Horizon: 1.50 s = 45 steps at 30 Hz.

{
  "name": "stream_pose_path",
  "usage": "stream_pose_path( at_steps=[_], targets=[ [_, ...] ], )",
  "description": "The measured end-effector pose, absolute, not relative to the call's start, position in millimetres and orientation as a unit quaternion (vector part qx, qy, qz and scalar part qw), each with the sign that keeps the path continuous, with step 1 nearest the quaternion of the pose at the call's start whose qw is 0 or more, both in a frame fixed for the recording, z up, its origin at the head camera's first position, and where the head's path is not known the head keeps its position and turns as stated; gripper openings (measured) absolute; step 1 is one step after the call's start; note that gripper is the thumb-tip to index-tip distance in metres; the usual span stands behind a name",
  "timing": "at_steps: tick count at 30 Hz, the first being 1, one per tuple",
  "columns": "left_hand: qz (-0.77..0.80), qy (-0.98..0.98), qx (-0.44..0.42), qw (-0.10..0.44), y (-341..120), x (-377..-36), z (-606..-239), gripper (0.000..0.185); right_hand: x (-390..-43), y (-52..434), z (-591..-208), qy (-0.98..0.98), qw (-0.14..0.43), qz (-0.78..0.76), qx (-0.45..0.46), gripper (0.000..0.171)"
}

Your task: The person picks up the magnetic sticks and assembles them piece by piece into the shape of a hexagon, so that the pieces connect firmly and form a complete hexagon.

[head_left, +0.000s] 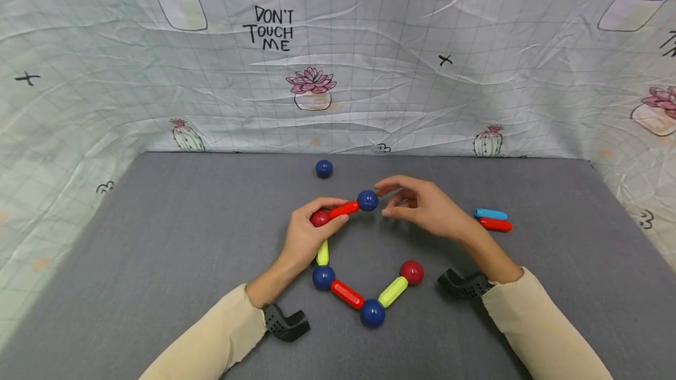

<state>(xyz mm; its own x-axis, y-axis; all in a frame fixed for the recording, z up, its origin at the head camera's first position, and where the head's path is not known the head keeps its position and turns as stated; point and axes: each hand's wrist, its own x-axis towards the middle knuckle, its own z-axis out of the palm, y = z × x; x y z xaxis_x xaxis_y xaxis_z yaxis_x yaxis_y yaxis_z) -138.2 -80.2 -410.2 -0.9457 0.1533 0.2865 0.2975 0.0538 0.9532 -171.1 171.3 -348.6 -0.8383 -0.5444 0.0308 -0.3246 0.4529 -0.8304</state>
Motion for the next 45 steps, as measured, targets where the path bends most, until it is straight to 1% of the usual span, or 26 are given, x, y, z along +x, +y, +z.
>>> stream_pose_path(
  at_steps=[7,19,25,29,35,43,45],
  targets=[
    [-0.654,-0.742,-0.14,0.049,-79,-136,-408,0.026,-166,206,-352,0.862,0.09,-0.435,-0.244,0.042],
    [-0.657,-0.733,-0.167,0.059,-80,-135,-412,0.024,-155,267,-359,0.888,0.05,-0.408,-0.206,0.036],
    [-0.65,-0.739,-0.166,0.062,-80,-135,-412,0.024,-147,300,-360,0.901,0.032,-0.382,-0.205,0.036],
    [-0.656,-0.733,-0.167,0.063,-80,-136,-412,0.023,-142,318,-361,0.916,0.026,-0.36,-0.177,0.033],
    [-0.67,-0.721,-0.164,0.067,-80,-136,-409,0.023,-142,338,-358,0.924,0.043,-0.352,-0.139,0.03],
    [-0.66,-0.73,-0.167,0.062,-76,-124,-382,0.023,-144,352,-365,0.932,0.031,-0.348,-0.091,0.028],
    [-0.659,-0.73,-0.167,0.062,-76,-125,-384,0.023,-146,354,-368,0.933,0.029,-0.345,-0.094,0.028]
  ],
)
